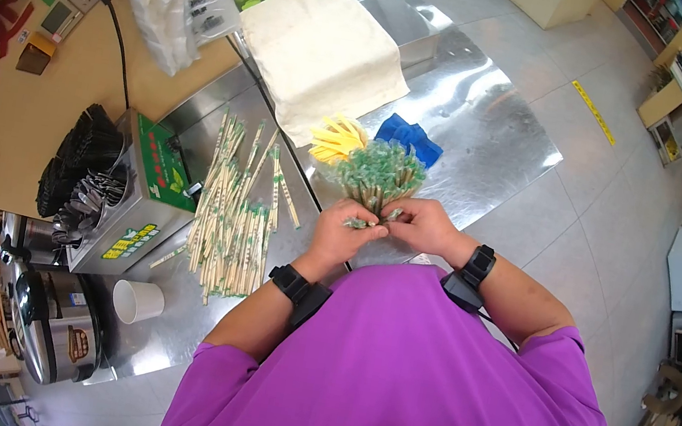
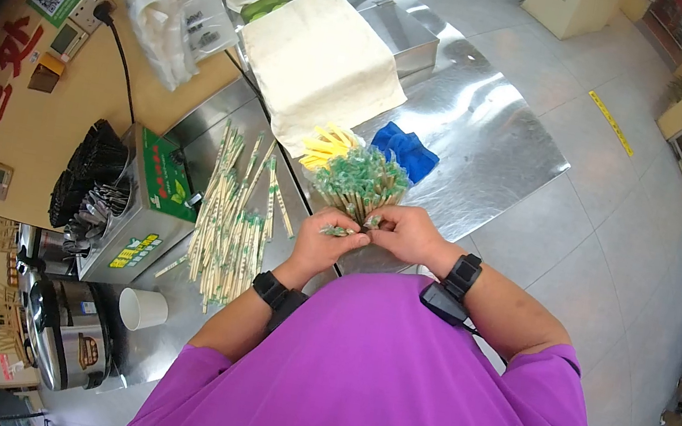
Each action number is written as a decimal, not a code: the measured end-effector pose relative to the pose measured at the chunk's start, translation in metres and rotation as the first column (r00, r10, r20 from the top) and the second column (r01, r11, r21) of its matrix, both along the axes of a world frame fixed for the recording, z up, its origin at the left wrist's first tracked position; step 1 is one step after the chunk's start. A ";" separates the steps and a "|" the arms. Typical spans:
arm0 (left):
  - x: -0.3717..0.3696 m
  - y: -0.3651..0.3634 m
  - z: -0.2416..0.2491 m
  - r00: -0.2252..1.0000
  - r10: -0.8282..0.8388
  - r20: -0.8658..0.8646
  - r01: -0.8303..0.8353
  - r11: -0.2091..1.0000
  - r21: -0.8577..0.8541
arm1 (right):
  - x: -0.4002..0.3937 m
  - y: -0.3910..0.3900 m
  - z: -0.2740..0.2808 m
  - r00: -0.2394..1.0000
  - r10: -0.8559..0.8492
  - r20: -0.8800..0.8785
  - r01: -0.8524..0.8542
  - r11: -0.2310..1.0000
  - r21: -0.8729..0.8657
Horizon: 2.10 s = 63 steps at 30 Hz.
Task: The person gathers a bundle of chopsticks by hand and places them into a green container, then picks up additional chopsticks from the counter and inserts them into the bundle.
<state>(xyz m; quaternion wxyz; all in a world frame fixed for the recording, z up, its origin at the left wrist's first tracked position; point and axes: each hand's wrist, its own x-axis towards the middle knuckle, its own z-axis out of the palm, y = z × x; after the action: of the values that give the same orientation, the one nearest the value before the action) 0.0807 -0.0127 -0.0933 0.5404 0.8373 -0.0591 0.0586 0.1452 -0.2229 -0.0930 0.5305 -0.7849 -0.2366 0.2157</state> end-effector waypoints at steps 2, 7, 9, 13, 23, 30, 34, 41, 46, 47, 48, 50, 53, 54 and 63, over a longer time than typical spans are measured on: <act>0.000 -0.001 -0.002 1.000 0.018 -0.005 -0.019 1.000 -0.014 | 0.000 0.000 0.000 1.000 -0.007 0.019 0.007 1.000 -0.005; -0.001 -0.010 0.005 0.999 0.034 -0.029 -0.037 0.995 -0.096 | 0.001 0.001 0.006 1.000 0.006 0.015 -0.005 1.000 -0.030; -0.001 -0.010 0.012 1.000 -0.013 0.023 0.013 0.999 -0.041 | 0.002 0.001 0.007 0.999 0.026 0.028 -0.025 0.999 -0.045; 0.001 -0.009 0.011 0.996 -0.048 0.070 0.045 0.998 0.050 | 0.003 -0.001 0.007 0.991 0.129 0.047 -0.127 0.991 -0.038; 0.001 -0.005 -0.007 0.981 0.044 0.187 -0.049 0.999 0.023 | 0.000 -0.002 -0.010 0.977 0.060 -0.206 -0.033 0.991 0.131; -0.003 -0.008 -0.012 0.982 0.182 0.041 -0.182 0.983 -0.008 | -0.003 0.001 -0.004 0.972 0.029 -0.232 0.001 0.992 0.129; -0.002 -0.013 -0.011 0.963 0.268 0.015 -0.262 0.951 -0.167 | -0.004 0.000 -0.006 0.968 0.036 -0.250 -0.005 0.992 0.125; 0.001 -0.007 -0.018 0.945 0.326 0.010 -0.325 0.944 -0.057 | -0.012 -0.010 0.021 0.996 -0.053 -0.068 0.055 0.998 0.029; 0.001 -0.006 -0.004 0.971 0.165 0.170 -0.177 0.983 0.056 | -0.009 -0.009 0.029 0.995 0.070 -0.071 -0.068 0.997 0.027; 0.002 -0.006 -0.004 0.975 0.158 0.159 -0.166 0.985 0.041 | -0.009 -0.008 0.030 0.990 0.100 -0.099 -0.098 0.995 0.025; 0.002 -0.005 -0.004 0.978 0.151 0.146 -0.156 0.987 0.027 | -0.008 -0.008 0.029 0.989 0.120 -0.084 -0.118 0.993 0.026; 0.000 -0.004 -0.006 0.978 0.174 0.112 -0.176 0.984 0.008 | -0.007 -0.006 0.026 0.985 0.161 -0.055 -0.159 0.987 0.032; -0.002 -0.007 -0.007 0.970 0.235 0.067 -0.235 0.972 0.001 | -0.006 -0.003 0.022 0.981 0.181 -0.066 -0.178 0.982 0.060; -0.003 -0.008 -0.005 0.970 0.238 0.060 -0.238 0.971 0.003 | -0.006 -0.003 0.021 0.981 0.180 -0.065 -0.177 0.983 0.054; -0.002 -0.008 -0.009 0.976 0.217 0.035 -0.216 0.976 -0.038 | -0.006 -0.005 0.020 0.981 0.170 -0.094 -0.170 0.985 0.015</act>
<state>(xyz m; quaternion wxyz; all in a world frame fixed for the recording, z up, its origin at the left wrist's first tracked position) 0.0783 -0.0211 -0.1020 0.5437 0.8281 0.0229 0.1343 0.1391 -0.2276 -0.0731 0.5233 -0.7490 -0.2779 0.2964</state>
